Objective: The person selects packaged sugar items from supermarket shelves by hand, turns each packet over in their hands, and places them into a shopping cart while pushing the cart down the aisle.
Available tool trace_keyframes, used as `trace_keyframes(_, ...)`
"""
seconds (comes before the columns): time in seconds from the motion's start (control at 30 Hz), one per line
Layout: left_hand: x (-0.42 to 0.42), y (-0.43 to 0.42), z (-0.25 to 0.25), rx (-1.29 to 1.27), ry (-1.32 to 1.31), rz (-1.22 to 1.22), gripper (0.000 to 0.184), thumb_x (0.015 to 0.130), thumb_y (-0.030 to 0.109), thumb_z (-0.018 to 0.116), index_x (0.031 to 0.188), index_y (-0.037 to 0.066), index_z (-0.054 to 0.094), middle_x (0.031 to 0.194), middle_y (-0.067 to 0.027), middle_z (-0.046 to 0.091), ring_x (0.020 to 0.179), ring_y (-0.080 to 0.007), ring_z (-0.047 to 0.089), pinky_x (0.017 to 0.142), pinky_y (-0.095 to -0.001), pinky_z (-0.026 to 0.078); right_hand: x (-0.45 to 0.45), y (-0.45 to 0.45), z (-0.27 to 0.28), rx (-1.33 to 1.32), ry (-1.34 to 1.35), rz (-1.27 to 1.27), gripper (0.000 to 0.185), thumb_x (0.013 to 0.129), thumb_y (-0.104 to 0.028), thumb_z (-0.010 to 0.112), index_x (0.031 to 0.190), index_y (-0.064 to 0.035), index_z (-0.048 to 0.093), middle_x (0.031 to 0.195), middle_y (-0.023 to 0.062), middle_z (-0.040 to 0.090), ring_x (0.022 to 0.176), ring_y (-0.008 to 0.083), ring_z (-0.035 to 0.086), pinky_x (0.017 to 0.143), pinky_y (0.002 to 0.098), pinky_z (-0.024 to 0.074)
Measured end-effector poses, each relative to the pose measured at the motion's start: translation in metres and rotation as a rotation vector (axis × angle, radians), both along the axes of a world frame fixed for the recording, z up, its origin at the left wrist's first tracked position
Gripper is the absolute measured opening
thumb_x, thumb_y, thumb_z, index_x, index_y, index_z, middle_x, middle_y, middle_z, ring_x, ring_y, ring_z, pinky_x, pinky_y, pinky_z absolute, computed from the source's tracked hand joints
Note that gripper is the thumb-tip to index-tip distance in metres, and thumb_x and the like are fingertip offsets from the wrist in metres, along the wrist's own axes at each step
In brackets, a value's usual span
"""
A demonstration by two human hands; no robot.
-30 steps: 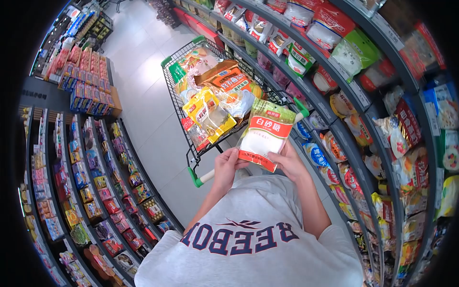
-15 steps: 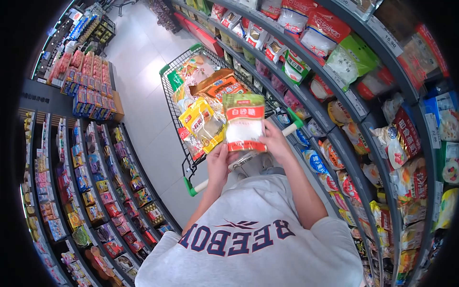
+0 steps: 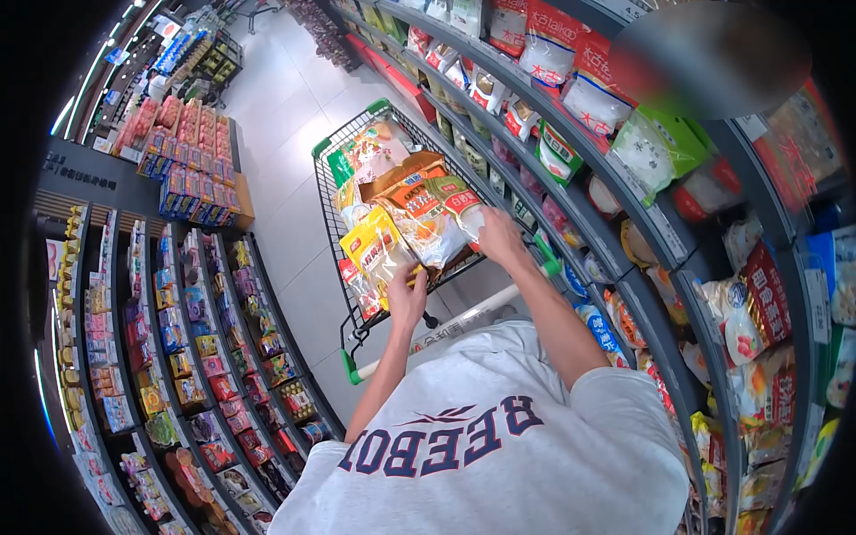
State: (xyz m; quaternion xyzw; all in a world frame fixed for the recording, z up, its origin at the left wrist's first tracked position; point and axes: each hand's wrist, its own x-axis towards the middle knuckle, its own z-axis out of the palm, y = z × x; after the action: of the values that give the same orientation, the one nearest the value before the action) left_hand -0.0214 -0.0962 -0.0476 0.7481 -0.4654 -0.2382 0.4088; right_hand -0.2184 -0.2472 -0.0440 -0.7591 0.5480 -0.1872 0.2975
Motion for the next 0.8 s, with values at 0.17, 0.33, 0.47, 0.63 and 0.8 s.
trace_keyframes(0.17, -0.007, 0.028, 0.003, 0.105, -0.100, 0.006, 0.027, 0.098, 0.017, 0.060, 0.110, -0.005, 0.068, 0.100, -0.0228, 0.070, 0.095, -0.0389, 0.067, 0.089, -0.0438, 0.051, 0.034, -0.024, -0.057, -0.063, 0.035, 0.267, 0.062, 0.092, -0.019, 0.065, 0.147, -0.0005, 0.042, 0.150, 0.0250, 0.044, 0.140, 0.0433, 0.041, 0.113, 0.0537, 0.0373)
trace_keyframes(0.33, -0.012, 0.039, 0.010, 0.082, -0.198, 0.021, 0.032, 0.103, 0.023, 0.055, 0.118, -0.002, 0.067, 0.119, -0.0219, 0.067, 0.115, -0.0378, 0.060, 0.102, -0.0443, 0.045, 0.056, -0.032, -0.056, 0.120, 0.127, 0.263, 0.084, 0.091, -0.021, 0.066, 0.160, -0.0079, 0.020, 0.165, 0.0241, 0.018, 0.151, 0.0435, 0.023, 0.118, 0.0617, 0.0266)
trace_keyframes(0.47, -0.022, 0.057, 0.013, 0.072, -0.385, 0.062, 0.031, 0.101, 0.020, 0.057, 0.120, -0.002, 0.066, 0.127, -0.0212, 0.063, 0.120, -0.0370, 0.058, 0.104, -0.0445, 0.044, 0.065, -0.035, -0.043, 0.280, 0.204, 0.221, 0.082, 0.090, -0.010, 0.058, 0.161, -0.0102, 0.016, 0.165, 0.0261, 0.014, 0.149, 0.0508, 0.020, 0.118, 0.0647, 0.0262)
trace_keyframes(0.63, -0.033, 0.069, 0.022, 0.081, -0.416, 0.097, 0.030, 0.096, 0.016, 0.062, 0.120, -0.001, 0.066, 0.125, -0.0207, 0.063, 0.119, -0.0378, 0.058, 0.103, -0.0445, 0.045, 0.063, -0.049, -0.090, 0.058, 0.245, 0.253, 0.078, 0.087, -0.007, 0.058, 0.155, -0.0028, 0.022, 0.159, 0.0310, 0.025, 0.146, 0.0550, 0.024, 0.119, 0.0579, 0.0284)
trace_keyframes(0.8, -0.034, 0.061, 0.027, 0.118, -0.413, 0.145, 0.032, 0.096, 0.024, 0.064, 0.117, 0.000, 0.067, 0.124, -0.0168, 0.065, 0.121, -0.0350, 0.057, 0.103, -0.0452, 0.046, 0.051, -0.065, -0.090, 0.112, 0.076, 0.286, 0.085, 0.085, -0.007, 0.060, 0.156, 0.0079, 0.016, 0.161, 0.0322, 0.021, 0.151, 0.0441, 0.021, 0.125, 0.0453, 0.0204)
